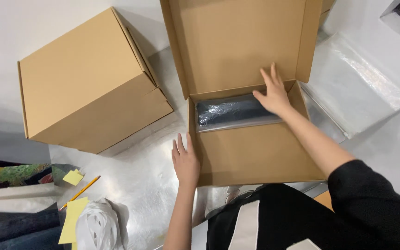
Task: Unpacking clothes from cardboard boxes, removing plastic packaging, and hanging the garments on a clothing rack using hangers.
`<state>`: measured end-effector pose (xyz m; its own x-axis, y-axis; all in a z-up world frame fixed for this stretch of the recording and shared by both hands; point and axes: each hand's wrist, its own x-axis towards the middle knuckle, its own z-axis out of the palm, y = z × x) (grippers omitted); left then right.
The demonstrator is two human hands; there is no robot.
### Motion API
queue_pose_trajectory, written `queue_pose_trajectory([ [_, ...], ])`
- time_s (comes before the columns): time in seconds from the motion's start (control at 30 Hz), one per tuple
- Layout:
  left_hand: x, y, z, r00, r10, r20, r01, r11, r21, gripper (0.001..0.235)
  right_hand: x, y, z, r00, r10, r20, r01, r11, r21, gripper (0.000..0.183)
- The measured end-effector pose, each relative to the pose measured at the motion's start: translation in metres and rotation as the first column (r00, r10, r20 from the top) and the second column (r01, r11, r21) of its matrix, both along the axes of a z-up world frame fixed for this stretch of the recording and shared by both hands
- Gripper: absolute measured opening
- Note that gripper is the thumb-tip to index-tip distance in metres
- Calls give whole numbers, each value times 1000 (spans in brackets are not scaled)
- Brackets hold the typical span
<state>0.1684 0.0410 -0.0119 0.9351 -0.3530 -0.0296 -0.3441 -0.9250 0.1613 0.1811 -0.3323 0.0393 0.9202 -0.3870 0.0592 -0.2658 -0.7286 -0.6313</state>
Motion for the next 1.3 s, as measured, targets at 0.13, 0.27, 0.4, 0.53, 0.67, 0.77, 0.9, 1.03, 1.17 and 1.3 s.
queue_pose_trajectory([
  [0.13, -6, -43, -9, 983, -186, -7, 186, 979, 88, 71, -53, -7, -49, 993, -111, -48, 111, 994, -8, 84],
  [0.27, 30, -65, -55, 955, -257, -148, 267, 962, 50, 75, -80, -6, -61, 967, -146, -210, 189, 962, 197, 96],
  [0.4, 66, -85, -94, 972, -220, 88, 199, 960, 197, 91, -99, -8, -50, 943, -49, -329, 95, 988, 125, 103],
  [0.53, 88, -92, -84, 950, -217, 223, 163, 958, 237, 90, -97, -27, -83, 933, -19, -360, -8, 997, -75, 105],
  [0.67, 100, -92, -34, 981, -185, -57, 193, 962, 192, 100, -102, -29, -58, 936, -22, -352, -30, 990, -141, 88],
  [0.77, 101, -88, 20, 986, -109, -124, 118, 991, 66, 99, -93, -36, -31, 937, -97, -336, 66, 993, -102, 85],
  [0.9, 122, -83, 39, 984, 94, -151, -110, 989, -99, 95, -82, -52, -2, 960, -197, -199, 194, 980, -37, 72],
  [1.03, 121, -74, 40, 979, 74, -189, -131, 942, -310, 85, -87, -79, -16, 976, -200, -88, 217, 931, 294, 66],
  [1.17, 121, -65, 15, 967, 83, -239, -192, 858, -476, 45, -106, -76, -23, 969, -243, -52, 230, 799, 555, 61],
  [1.3, 116, -50, 2, 932, 100, -348, -279, 810, -515, 25, -135, -67, -26, 956, -290, -40, 251, 742, 622, 46],
])
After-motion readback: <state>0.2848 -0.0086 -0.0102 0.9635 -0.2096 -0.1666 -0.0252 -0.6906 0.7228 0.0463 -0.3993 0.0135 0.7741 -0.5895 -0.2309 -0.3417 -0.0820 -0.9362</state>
